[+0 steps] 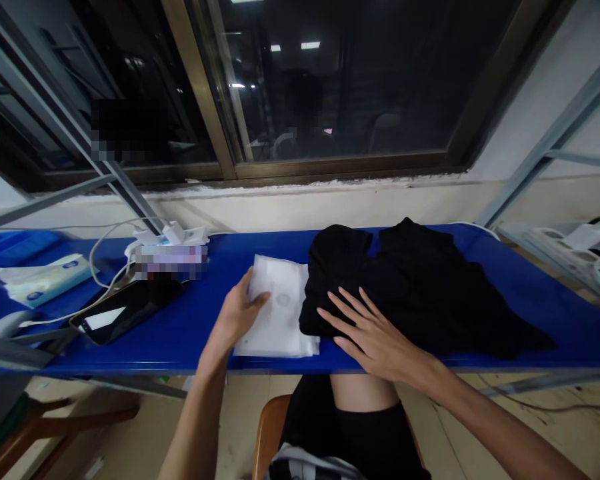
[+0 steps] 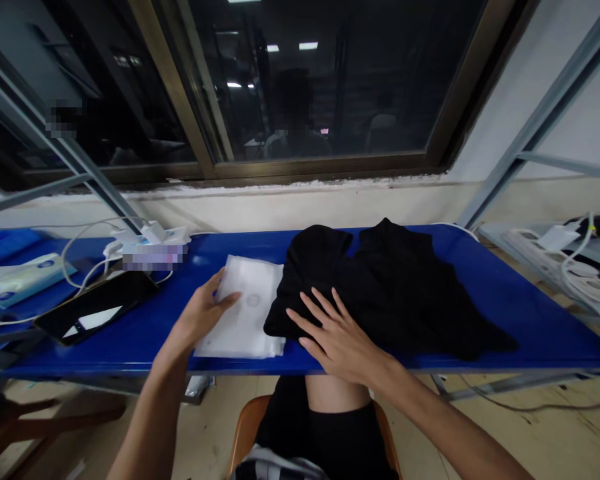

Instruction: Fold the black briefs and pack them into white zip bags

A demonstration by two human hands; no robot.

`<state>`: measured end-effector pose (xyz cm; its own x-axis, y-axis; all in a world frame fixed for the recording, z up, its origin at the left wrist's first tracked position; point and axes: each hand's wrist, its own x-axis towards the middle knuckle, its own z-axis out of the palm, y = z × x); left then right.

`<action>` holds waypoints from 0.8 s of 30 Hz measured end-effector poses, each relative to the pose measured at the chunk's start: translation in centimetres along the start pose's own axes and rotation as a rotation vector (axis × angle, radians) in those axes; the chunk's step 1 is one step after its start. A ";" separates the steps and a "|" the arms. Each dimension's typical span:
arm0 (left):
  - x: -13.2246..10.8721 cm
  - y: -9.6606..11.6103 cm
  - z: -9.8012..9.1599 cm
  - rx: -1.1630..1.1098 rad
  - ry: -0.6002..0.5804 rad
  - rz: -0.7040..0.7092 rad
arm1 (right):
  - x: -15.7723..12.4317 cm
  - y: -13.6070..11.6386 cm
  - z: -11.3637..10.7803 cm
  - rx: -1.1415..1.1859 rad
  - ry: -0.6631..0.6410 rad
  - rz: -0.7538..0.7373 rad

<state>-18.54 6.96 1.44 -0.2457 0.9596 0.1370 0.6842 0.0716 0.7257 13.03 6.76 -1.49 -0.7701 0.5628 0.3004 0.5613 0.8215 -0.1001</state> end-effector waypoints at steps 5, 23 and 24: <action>1.1 -2.5 -2.9 0.228 -0.034 -0.045 | -0.9 1.9 -2.4 -0.019 0.179 0.044; -4.7 9.4 2.1 0.611 -0.233 0.796 | -7.5 6.1 -8.6 -0.130 0.392 0.089; -3.7 9.9 0.8 0.500 -0.177 0.822 | -7.0 6.6 -9.7 -0.053 0.461 0.159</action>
<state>-10.31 4.30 7.59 0.5169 0.7857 0.3398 0.8182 -0.5702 0.0739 25.08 7.33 4.98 -0.4661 0.5718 0.6751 0.6849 0.7162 -0.1338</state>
